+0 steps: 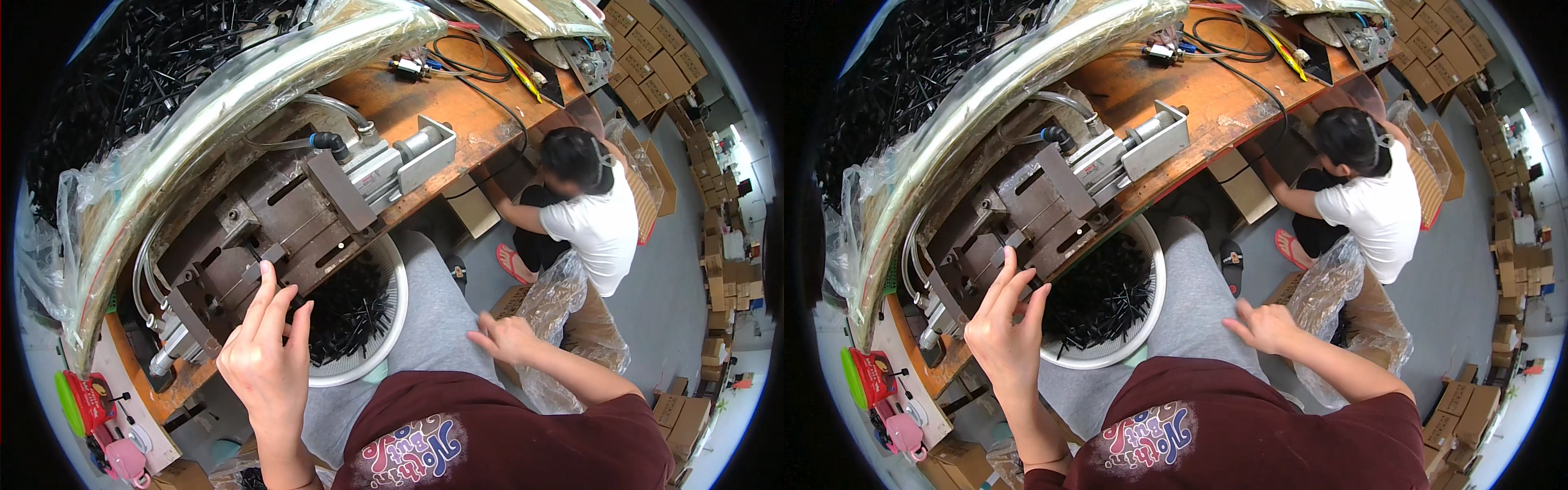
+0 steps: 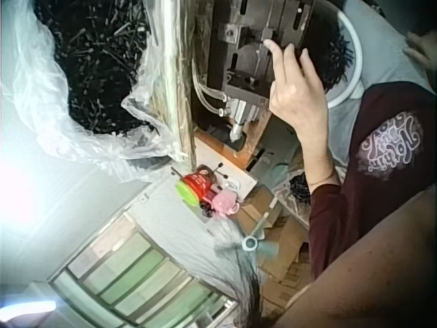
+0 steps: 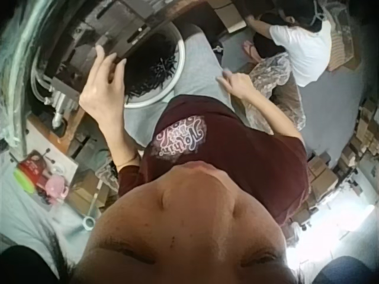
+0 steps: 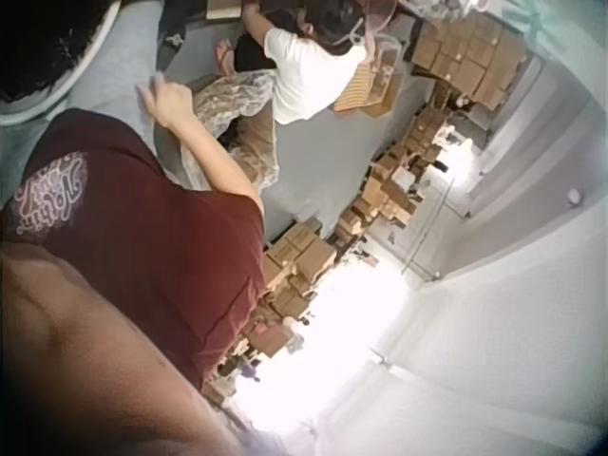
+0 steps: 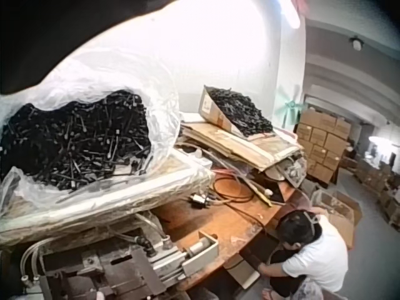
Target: Assembling small black plastic components using a workbench fixture.
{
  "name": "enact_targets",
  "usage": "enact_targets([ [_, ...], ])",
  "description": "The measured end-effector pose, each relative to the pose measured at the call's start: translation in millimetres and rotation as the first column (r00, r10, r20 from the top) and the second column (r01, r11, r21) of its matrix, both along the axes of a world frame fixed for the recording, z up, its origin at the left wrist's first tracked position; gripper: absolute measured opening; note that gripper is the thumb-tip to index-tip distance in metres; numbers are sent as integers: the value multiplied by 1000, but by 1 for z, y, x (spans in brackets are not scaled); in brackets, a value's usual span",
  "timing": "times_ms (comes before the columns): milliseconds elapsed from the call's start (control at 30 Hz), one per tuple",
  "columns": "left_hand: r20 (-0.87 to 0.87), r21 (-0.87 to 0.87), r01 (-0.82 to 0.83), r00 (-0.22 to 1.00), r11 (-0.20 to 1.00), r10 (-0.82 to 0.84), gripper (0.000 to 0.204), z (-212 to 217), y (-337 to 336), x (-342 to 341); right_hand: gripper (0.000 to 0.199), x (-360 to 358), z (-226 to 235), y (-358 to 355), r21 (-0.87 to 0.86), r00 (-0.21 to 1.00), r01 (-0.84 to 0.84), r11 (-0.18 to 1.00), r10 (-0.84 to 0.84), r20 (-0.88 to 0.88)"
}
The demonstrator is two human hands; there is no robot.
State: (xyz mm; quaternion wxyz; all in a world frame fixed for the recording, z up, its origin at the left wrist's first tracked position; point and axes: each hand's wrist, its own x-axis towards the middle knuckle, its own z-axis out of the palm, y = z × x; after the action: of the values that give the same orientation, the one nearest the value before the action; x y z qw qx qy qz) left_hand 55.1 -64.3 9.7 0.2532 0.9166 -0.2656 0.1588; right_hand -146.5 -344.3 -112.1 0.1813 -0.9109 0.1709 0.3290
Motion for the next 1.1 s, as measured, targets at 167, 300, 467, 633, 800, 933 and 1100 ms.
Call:
enact_targets([
  [167, -13, -15, -1, 1000, 1000, 1, 21, 1, 0, 1, 45, -91, -58, -68, -82, 916, -58, 995, 20, -401],
  [300, -13, -24, 1, 1000, 1000, -2, 21, 0, -1, 1, 45, -177, -79, -72, 223, 430, 43, 974, 184, -884],
  [467, -3, -9, 1, 1000, 1000, -1, 20, 1, 0, 1, 49, -219, -79, -28, 434, 336, 9, 901, 406, -850],
  [633, -21, -26, 20, 1000, 999, -21, 20, 1, -1, 2, 49, -205, -73, -19, 439, 403, 68, 896, 378, -833],
  [800, -32, -36, 12, 999, 999, -13, 20, 2, -1, 1, 48, -170, -69, -34, 421, 472, 53, 905, 349, -810],
  [933, -41, -81, 8, 999, 997, -12, 22, -3, -1, 2, 48, -134, -64, -53, 398, 529, 37, 917, 320, -786],
  [1100, -37, -67, 13, 999, 998, -16, 22, 0, -2, 1, 48, -84, -60, -90, 348, 564, -3, 937, 289, -774],
])
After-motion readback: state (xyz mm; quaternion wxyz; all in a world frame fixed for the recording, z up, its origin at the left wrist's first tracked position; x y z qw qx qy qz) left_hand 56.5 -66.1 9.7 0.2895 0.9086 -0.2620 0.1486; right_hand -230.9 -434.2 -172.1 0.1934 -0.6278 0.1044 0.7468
